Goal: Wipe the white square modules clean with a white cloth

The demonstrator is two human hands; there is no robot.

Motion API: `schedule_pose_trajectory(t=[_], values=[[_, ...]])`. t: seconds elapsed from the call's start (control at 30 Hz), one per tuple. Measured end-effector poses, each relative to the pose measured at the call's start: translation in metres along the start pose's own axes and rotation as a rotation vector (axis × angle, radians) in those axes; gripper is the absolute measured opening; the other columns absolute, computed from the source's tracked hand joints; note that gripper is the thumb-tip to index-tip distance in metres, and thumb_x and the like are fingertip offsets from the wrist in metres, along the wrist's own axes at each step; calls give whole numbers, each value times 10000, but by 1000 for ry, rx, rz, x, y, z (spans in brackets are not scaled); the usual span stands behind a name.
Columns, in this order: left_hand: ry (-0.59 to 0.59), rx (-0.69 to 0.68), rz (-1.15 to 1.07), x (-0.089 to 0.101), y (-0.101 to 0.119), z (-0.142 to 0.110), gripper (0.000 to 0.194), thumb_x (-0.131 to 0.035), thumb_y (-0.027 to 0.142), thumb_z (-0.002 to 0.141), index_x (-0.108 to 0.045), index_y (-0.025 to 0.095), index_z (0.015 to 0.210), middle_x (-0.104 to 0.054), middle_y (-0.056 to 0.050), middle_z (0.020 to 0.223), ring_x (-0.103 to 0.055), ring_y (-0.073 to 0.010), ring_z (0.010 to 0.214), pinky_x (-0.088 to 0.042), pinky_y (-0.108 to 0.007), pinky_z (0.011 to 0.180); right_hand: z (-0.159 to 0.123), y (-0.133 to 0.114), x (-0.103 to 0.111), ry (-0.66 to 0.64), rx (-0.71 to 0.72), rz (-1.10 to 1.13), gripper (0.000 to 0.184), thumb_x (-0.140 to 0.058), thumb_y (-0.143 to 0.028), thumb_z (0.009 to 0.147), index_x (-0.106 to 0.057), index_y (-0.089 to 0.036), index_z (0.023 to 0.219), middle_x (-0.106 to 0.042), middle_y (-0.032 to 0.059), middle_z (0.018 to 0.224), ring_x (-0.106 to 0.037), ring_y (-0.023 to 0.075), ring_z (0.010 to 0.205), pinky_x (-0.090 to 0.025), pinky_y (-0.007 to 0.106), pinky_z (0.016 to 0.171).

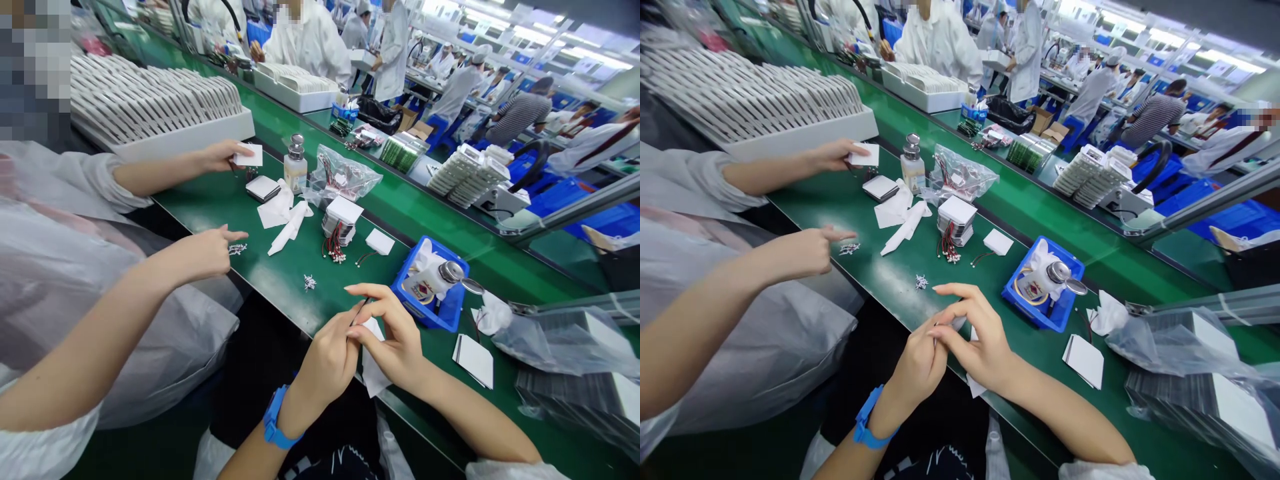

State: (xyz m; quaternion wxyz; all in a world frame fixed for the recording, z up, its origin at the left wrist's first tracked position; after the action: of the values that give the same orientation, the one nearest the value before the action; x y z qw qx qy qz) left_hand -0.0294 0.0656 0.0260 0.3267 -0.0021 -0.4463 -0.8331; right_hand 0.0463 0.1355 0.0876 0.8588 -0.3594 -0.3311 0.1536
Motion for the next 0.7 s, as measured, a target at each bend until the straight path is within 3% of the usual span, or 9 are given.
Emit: schedule_pose_trajectory(t=[0.4, 0.7], values=[[-10, 11, 8, -2, 3, 0, 385, -352, 87, 968, -492, 162, 1319, -693, -122, 1054, -698, -241, 965, -619, -388, 776, -3, -1, 2, 86, 12, -12, 89, -645, -154, 880, -647, -221, 822, -684, 78, 1089, -673, 213, 970, -581, 360, 793], [-3, -23, 18, 0, 7, 3, 404, -357, 117, 980, -489, 244, 1340, -700, -79, 1083, -728, -237, 936, -633, -374, 743, -9, 6, -4, 99, 15, 19, 101, -565, -157, 917, -597, -219, 843, -629, 83, 1072, -632, 233, 1058, -554, 422, 894]])
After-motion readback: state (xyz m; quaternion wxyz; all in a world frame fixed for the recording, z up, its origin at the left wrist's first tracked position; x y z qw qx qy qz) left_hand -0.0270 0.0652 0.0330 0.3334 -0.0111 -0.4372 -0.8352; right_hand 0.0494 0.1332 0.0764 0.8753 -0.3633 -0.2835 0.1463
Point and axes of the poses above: each hand's wrist, its own z-axis towards the middle knuckle, its own x-axis out of the back of the hand, y = z × x, the point moved 6 cm from there along z, towards the middle knuckle
